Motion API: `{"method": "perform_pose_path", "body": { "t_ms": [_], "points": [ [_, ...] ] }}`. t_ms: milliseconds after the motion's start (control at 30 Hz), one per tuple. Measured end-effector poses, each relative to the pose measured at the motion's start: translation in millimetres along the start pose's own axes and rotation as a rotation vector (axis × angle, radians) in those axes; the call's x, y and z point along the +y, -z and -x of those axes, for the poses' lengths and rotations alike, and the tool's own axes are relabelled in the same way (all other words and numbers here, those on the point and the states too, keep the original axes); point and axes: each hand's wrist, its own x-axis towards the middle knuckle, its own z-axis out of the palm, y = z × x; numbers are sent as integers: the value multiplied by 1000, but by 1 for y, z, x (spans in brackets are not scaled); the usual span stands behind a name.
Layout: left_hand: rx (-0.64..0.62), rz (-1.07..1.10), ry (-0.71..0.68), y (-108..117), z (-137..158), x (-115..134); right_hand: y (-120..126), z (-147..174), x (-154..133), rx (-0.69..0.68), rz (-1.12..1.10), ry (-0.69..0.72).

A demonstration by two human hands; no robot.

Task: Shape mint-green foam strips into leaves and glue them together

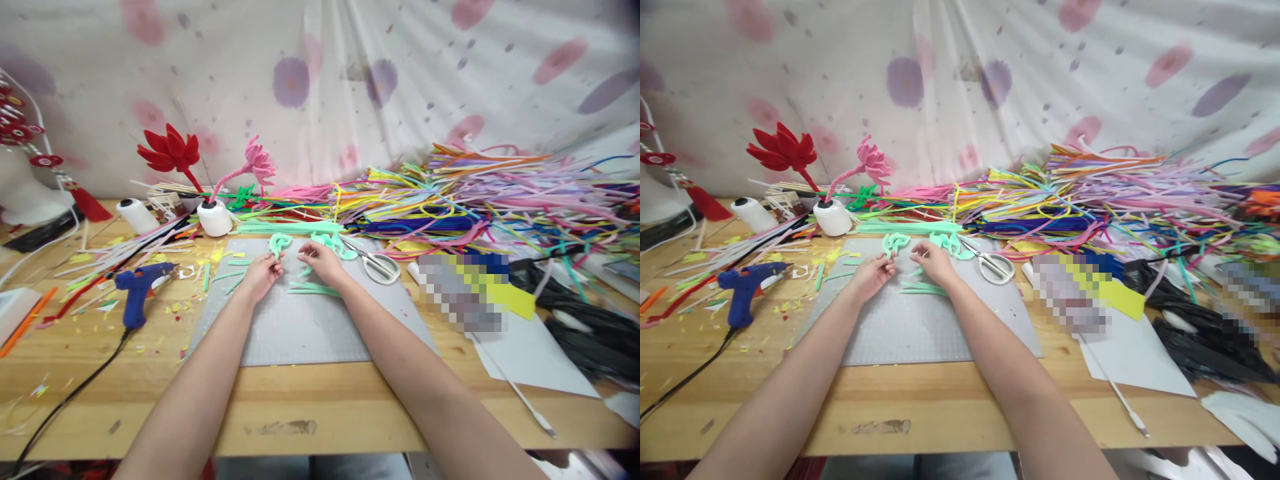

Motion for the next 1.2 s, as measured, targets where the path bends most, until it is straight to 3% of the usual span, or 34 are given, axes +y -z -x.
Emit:
{"method": "perform_pose_path", "body": {
  "t_ms": [267, 467, 567, 700, 767, 1000, 1200],
  "points": [
    [-48, -83, -31, -8, 9, -10, 2, 3, -8, -63, -535, -337],
    [-76, -87, -11, -3, 3, -14, 12, 5, -8, -311, -863, -337],
    [-85, -100, -34, -3, 2, -12, 11, 4, -7, -267, -824, -320],
    [-126, -179, -60, -6, 3, -13, 4, -1, -8, 48, -686, -271],
    [-142, -220, -79, -7, 4, -15, 1, -2, -12, 131, -654, -241],
    [-159, -419, -117, -8, 3, -23, -5, -3, -15, 197, -581, -152],
    [-157, -338, -83, -8, 3, -20, -4, -2, -5, 91, -332, 17]
  ]
}}
